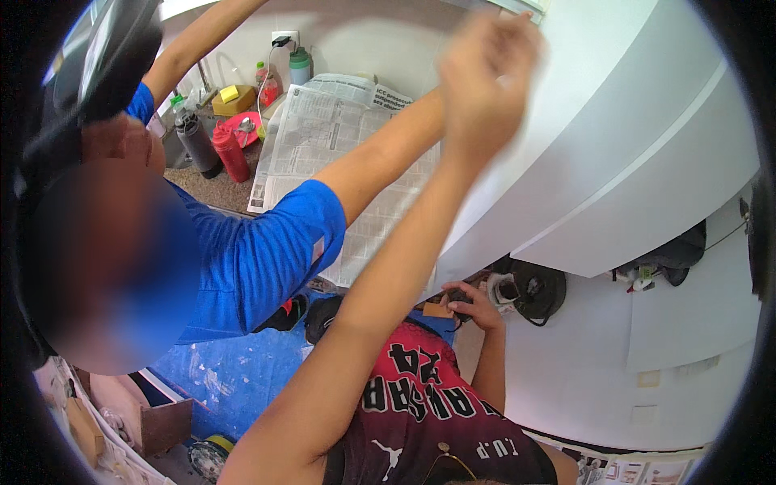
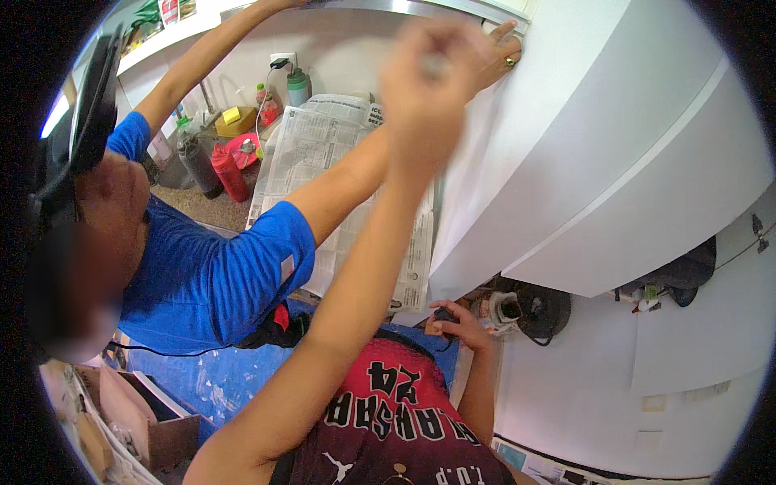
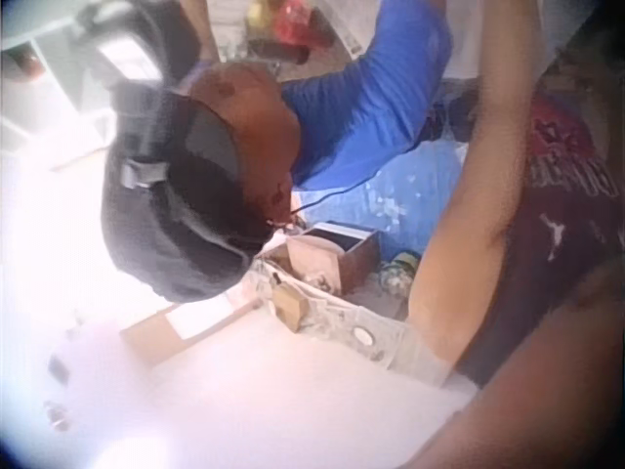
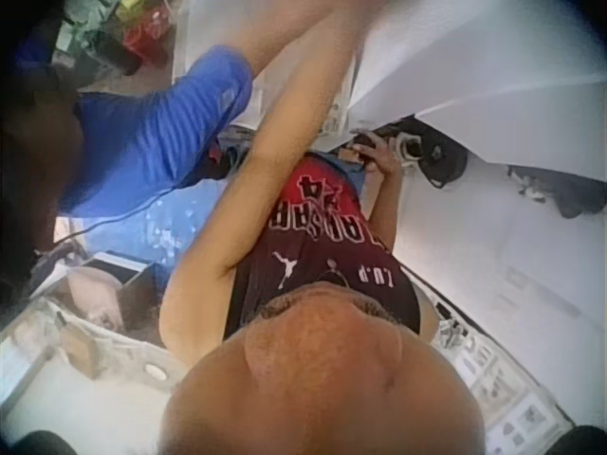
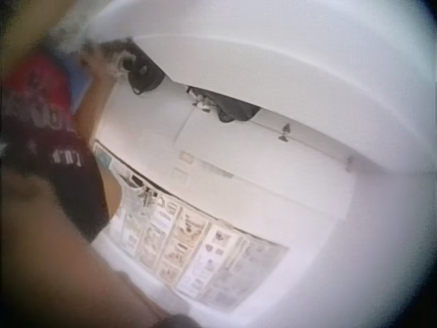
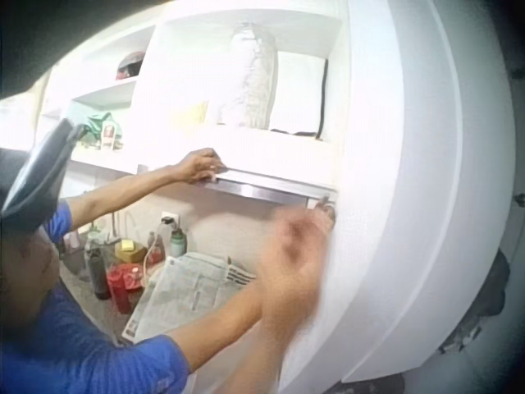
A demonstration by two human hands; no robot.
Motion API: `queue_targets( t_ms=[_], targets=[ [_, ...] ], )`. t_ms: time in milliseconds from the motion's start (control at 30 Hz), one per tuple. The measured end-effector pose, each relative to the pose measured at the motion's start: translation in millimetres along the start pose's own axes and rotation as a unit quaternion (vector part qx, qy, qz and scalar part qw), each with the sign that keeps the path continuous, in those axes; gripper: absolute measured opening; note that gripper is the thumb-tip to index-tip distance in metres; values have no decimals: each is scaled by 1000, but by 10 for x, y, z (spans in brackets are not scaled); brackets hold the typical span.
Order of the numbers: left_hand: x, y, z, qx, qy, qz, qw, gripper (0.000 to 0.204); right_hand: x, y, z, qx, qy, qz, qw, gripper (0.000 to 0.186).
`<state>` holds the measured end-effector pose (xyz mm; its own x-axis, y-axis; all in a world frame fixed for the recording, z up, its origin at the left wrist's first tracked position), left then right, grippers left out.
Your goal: The person positions a wooden panel against a kitchen cabinet frame and uses a measuring tape to align it before another person assists with attaching a metal handle strip to the cabinet.
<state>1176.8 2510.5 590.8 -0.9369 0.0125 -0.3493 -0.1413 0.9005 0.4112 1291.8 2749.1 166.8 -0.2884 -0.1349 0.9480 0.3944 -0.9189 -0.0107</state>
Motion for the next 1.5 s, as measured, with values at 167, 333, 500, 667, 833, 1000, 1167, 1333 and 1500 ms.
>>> queue_targets(
  t_ms=[167, 333, 500, 667, 833, 1000, 1167, 1333, 1500],
  targets=[
    [-103, -247, 1753, 330, -181, -20, 926, 57, 709, 226, 259, -28, -139, -133, 981, 54],
    [251, -856, 2896, 212, -632, 179, 724, 76, 1274, 404, 400, -238, -298, 52, 923, 67],
    [376, -912, 2919, 161, -640, 330, 676, 67, 1730, 853, 256, -250, -368, 464, 766, 74],
    [498, -1096, 3066, 96, -676, 335, 649, 52, 1894, 1031, 64, -191, -364, 574, 708, 79],
    [566, -1230, 3193, 23, -714, 323, 621, 46, 1764, 913, -188, -45, -324, 518, 790, 81],
    [606, -1262, 3202, 22, -721, 314, 617, 40, 2051, 602, -250, -94, -328, 308, 888, 64],
    [704, -1305, 3288, 63, -718, 320, 615, 37, 2586, 454, -306, -250, -435, 82, 861, 51],
    [685, -1302, 3276, 85, -719, 297, 623, 37, 3139, 394, -388, -353, -486, 113, 792, 51],
    [709, -1365, 3260, 62, -723, 297, 620, 37, 3419, 281, -459, -386, -513, 75, 763, 43]
  ],
)
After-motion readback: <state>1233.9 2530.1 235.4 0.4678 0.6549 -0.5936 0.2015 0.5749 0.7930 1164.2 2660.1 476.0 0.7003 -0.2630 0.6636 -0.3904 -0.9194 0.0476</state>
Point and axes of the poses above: each hand's wrist, its own z-axis away from the middle knuckle, its own y-axis out of the palm, x = y × z, the point moved 6 cm from there along -z, towards the middle knuckle, and after that the axes turned 2 degrees about -x, right-handed, at the moved point
